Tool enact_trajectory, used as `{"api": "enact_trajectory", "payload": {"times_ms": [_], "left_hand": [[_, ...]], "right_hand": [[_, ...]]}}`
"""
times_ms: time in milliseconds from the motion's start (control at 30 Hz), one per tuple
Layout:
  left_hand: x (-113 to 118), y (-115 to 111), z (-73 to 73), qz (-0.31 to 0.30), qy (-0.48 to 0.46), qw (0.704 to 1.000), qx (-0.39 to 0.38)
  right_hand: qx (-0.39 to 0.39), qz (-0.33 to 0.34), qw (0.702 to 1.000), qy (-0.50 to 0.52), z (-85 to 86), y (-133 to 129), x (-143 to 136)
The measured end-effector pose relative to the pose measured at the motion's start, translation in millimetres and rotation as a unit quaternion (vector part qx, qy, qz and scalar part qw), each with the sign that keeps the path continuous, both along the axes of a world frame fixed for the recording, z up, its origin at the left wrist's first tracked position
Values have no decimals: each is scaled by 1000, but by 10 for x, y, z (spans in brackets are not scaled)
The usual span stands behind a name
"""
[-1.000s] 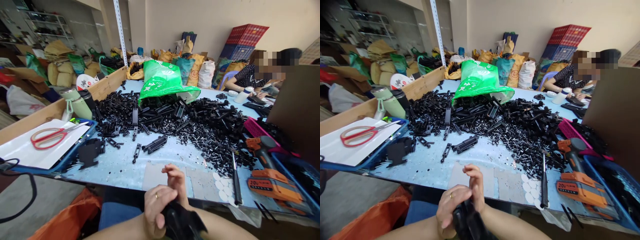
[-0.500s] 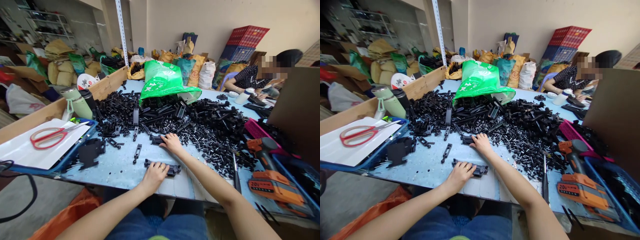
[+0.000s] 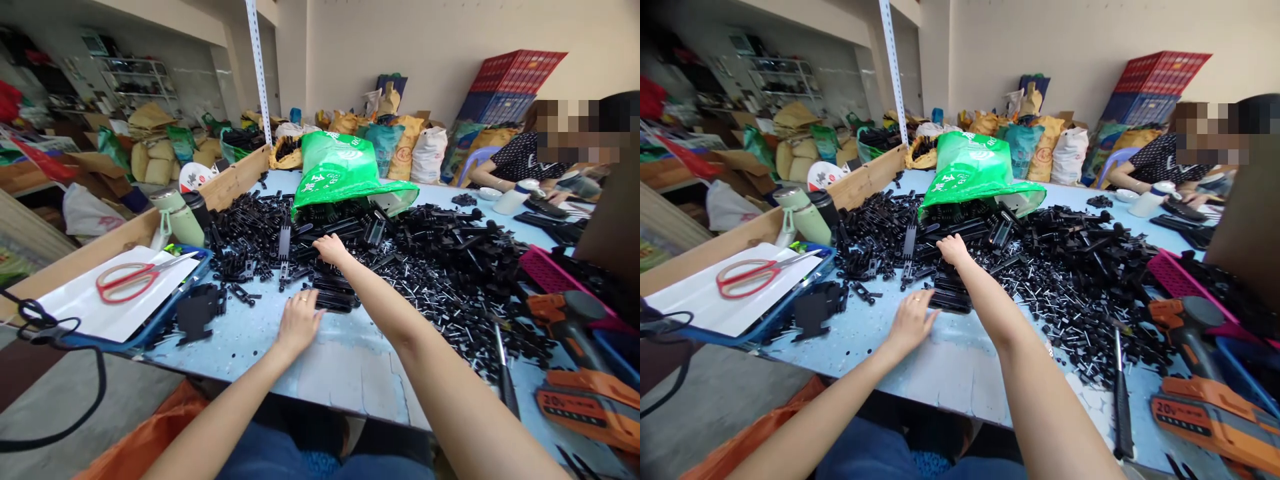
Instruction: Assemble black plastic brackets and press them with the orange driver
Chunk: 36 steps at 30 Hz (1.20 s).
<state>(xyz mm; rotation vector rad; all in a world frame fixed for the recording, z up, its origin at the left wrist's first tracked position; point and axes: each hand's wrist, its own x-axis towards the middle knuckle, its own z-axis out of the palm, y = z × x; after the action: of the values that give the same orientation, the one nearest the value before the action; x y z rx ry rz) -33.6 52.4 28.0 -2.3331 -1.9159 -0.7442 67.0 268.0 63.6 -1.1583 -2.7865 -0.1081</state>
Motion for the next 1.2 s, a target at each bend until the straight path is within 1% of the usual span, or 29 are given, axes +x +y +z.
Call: {"api": "enact_trajectory", "payload": {"times_ms": [67, 133, 200, 233, 267, 300, 367, 400, 433, 467, 500, 533, 600, 667, 700, 733, 767, 800, 833, 867, 900, 933, 967, 1000, 1033, 1067, 1100, 1133, 1200], "left_hand": [[-258, -40, -6, 82, -26, 996, -13], [-455, -29, -54, 145, -37, 988, -40], [-520, 6, -129, 172, -37, 981, -76], [-502, 25, -168, 177, -35, 979, -92], [-462, 42, -201, 179, -34, 978, -105], [-412, 52, -227, 180, -34, 977, -114], [-324, 48, -250, 175, -41, 976, -121], [-303, 30, -248, 166, -47, 977, -122], [-300, 1, -238, 154, -52, 979, -124], [-312, -38, -221, 139, -56, 981, -126], [-331, -85, -199, 118, -63, 983, -128], [-349, -140, -172, 94, -77, 984, -131], [-352, -255, -111, 49, -129, 980, -141], [-286, -359, -51, 28, -199, 968, -153], [-229, -401, -26, 26, -232, 960, -154], [-161, -437, -4, 27, -261, 953, -151], [-90, -466, 15, 24, -292, 945, -147], [-18, -491, 30, 15, -324, 935, -145], [49, -513, 44, 2, -358, 922, -149], [108, -532, 57, -11, -392, 906, -159], [158, -549, 73, -19, -420, 891, -170], [198, -564, 91, -20, -441, 880, -175], [229, -578, 114, -15, -452, 876, -168], [250, -589, 139, -9, -453, 878, -152], [261, -600, 167, -4, -445, 886, -129], [264, -609, 193, -4, -431, 896, -107], [259, -618, 215, -10, -413, 906, -91], [249, -627, 232, -19, -394, 915, -84], [221, -644, 243, -27, -361, 928, -87]], "right_hand": [[-13, 10, 1000, 21, 79, -4, -30], [-20, 9, 998, 53, 170, -103, 3], [-23, 8, 996, 86, 223, -330, 78], [-42, 15, 991, 125, 219, -494, 127], [-81, 26, 980, 181, 190, -687, 183], [-137, 39, 957, 252, 134, -900, 249], [-277, 49, 872, 401, -42, -1344, 426], [-325, 38, 830, 452, -150, -1551, 543], [-350, 20, 801, 485, -259, -1734, 680], [-353, -5, 787, 507, -362, -1887, 835], [-337, -32, 788, 514, -450, -2005, 999], [-307, -55, 805, 504, -519, -2088, 1163], [-225, -76, 870, 432, -590, -2167, 1433], [-150, -50, 933, 323, -582, -2174, 1549], [-130, -26, 953, 274, -560, -2168, 1535], [-124, -3, 963, 239, -533, -2161, 1478], [-133, 10, 965, 225, -505, -2155, 1388], [-156, 10, 960, 234, -478, -2151, 1275], [-194, -5, 944, 269, -454, -2152, 1154], [-244, -31, 914, 323, -431, -2157, 1036], [-305, -58, 869, 386, -409, -2168, 932], [-367, -79, 812, 446, -386, -2183, 847], [-423, -90, 754, 495, -363, -2200, 787], [-468, -89, 705, 525, -339, -2217, 753], [-497, -80, 676, 539, -315, -2230, 746], [-508, -64, 667, 541, -290, -2237, 761], [-506, -45, 676, 533, -265, -2237, 796], [-494, -25, 697, 519, -239, -2230, 844], [-439, 21, 763, 475, -188, -2207, 953]]}}
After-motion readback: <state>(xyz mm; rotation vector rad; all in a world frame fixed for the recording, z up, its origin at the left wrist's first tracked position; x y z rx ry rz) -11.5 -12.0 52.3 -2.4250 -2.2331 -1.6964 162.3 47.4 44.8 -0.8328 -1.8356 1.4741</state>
